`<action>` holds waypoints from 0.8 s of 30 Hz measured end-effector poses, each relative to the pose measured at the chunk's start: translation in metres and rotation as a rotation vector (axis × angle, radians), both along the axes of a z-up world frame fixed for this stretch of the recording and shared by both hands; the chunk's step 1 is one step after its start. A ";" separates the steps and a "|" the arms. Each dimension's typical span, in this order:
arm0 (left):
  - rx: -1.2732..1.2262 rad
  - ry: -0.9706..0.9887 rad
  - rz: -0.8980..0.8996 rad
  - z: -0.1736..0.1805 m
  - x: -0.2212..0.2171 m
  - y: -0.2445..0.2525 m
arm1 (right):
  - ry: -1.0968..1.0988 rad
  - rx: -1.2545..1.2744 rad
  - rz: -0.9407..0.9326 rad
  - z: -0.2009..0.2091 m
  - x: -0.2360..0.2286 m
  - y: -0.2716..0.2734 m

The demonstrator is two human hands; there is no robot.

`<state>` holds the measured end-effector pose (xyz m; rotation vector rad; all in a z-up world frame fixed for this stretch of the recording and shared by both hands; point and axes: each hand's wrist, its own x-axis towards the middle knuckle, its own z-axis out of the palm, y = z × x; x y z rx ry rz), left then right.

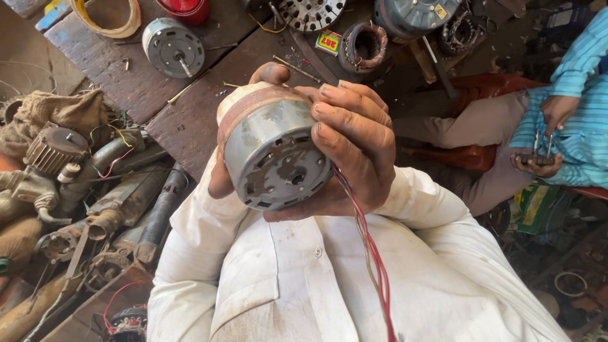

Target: The person assembles small electric motors by inserting stators into housings, applying lubricant, and securing end caps. They handle multiple motor components, including rotors and wiring, and use tools such as a wooden stick and tape to complete the assembly.

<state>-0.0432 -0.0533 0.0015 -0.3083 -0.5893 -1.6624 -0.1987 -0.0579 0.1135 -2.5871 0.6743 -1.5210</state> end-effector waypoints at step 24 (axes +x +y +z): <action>-0.226 -0.989 1.059 0.051 0.032 -0.008 | -0.411 0.854 0.630 -0.001 -0.005 -0.072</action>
